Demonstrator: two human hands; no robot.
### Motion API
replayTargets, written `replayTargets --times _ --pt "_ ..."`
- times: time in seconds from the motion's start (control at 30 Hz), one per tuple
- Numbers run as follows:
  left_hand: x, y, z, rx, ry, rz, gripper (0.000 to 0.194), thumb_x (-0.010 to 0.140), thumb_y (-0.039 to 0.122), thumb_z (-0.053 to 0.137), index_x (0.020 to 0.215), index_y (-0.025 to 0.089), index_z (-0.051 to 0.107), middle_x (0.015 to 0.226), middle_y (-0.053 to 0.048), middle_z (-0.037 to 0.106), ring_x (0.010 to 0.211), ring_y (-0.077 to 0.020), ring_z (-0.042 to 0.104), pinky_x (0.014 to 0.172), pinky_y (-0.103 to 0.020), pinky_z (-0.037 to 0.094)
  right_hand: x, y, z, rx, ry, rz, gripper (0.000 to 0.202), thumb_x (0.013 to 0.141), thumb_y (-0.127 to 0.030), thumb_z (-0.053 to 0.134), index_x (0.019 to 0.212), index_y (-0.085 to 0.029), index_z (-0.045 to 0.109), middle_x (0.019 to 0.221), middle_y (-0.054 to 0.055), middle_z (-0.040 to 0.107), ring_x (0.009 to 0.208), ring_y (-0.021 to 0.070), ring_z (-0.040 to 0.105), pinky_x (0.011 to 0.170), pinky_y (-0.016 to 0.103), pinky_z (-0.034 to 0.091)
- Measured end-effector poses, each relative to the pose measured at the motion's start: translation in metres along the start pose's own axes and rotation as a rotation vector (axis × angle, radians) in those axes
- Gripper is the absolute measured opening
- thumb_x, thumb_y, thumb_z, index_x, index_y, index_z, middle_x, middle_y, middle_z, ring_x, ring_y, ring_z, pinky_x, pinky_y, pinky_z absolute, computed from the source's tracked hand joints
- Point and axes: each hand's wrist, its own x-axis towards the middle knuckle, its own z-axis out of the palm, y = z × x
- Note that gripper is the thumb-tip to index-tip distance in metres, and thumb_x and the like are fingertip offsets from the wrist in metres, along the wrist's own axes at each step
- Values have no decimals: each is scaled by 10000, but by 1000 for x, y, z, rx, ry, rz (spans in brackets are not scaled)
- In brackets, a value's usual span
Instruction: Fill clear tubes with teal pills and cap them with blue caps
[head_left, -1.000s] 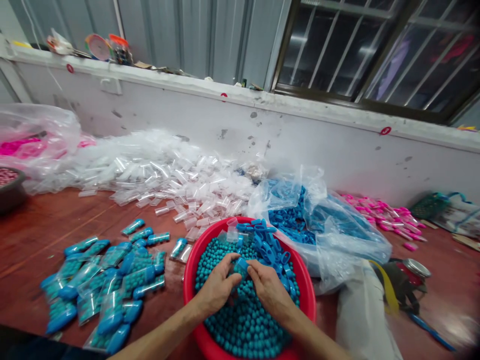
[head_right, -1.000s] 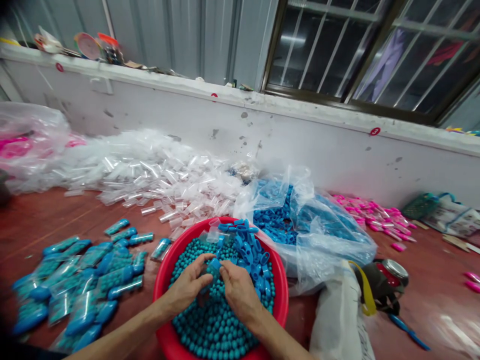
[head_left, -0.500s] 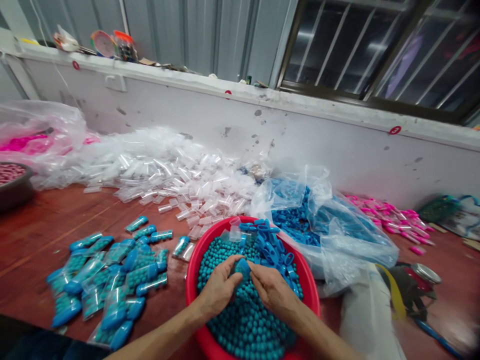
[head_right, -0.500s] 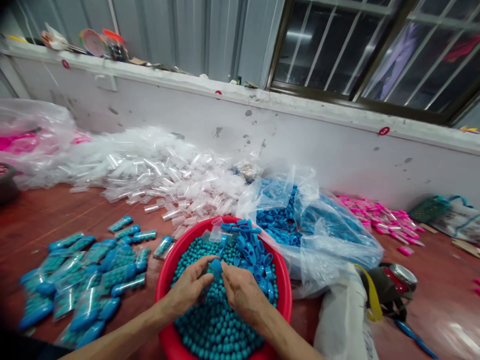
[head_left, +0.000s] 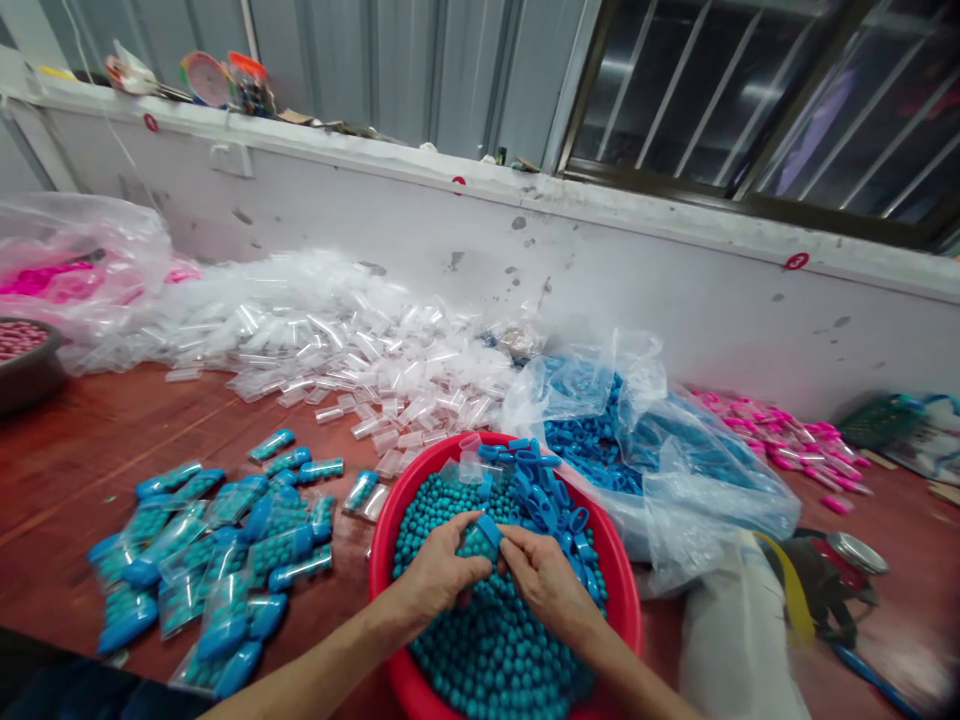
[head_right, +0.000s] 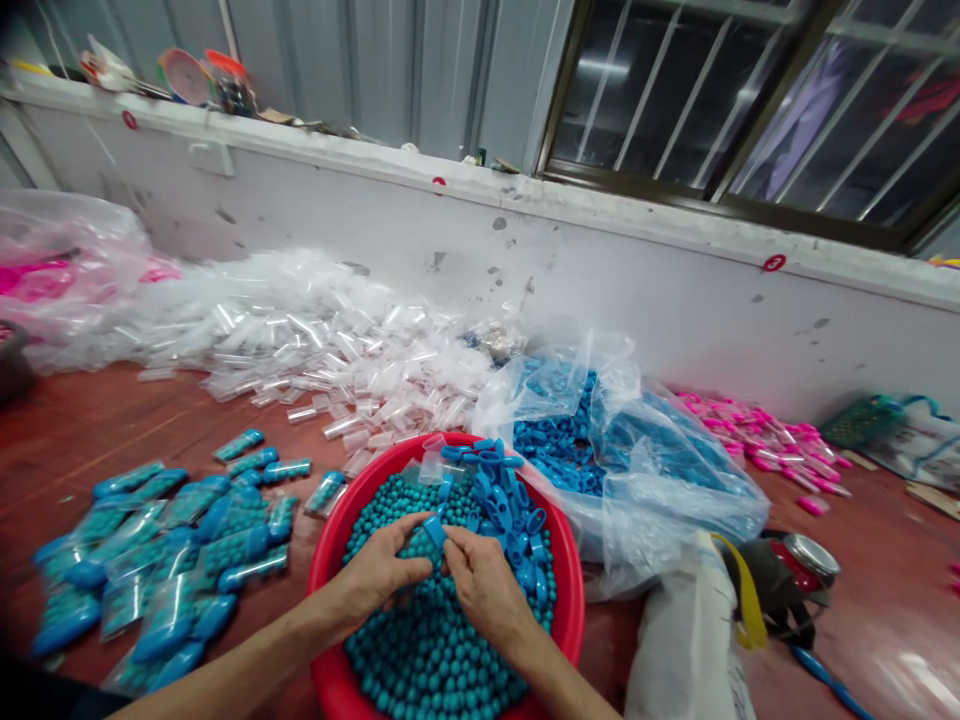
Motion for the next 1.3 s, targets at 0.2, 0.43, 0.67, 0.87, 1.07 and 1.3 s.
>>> replayTargets --times 0.2,0.43,0.67,0.87,1.07,1.3 --pt "-1 -2 0 34 37 21 727 565 130 571 1264 137 372 534 75 495 351 -54 377 351 -181 266 -2 -6 -1 -51 -82 -14 290 877 -247 324 646 -184 487 577 -42 430 541 101 400 527 206 299" --pt "-4 -2 2 55 -5 90 536 588 81 505 1115 178 495 567 75 489 392 -45 367 391 -178 265 -1 -6 -17 -109 -232 -167 262 872 -218 339 654 -185 480 586 -55 398 530 91 359 517 198 277" --pt "-4 -4 -1 141 24 139 326 616 119 495 928 210 463 608 90 420 358 -32 347 359 -172 262 3 -3 -12 -109 -230 -172 279 868 -222 354 648 -177 518 569 -48 401 529 92 372 520 202 305" --pt "-1 -1 -2 92 26 150 286 754 290 451 1025 210 408 567 91 377 356 -54 384 343 -170 301 10 1 -14 273 -90 70 221 740 -301 529 918 -179 578 664 -34 486 530 97 460 499 219 387" --pt "0 -10 -2 63 -46 155 244 764 287 441 995 216 410 589 85 357 398 -56 382 357 -164 337 14 2 -15 427 110 239 392 647 -255 594 1020 -148 541 739 -13 564 503 99 499 479 231 427" --pt "0 -12 -4 131 79 260 392 778 269 453 1161 218 385 817 17 526 633 -118 499 632 -253 428 -4 -12 6 -59 -82 2 593 767 -336 547 1301 -158 359 1188 97 515 1096 241 461 916 373 375"
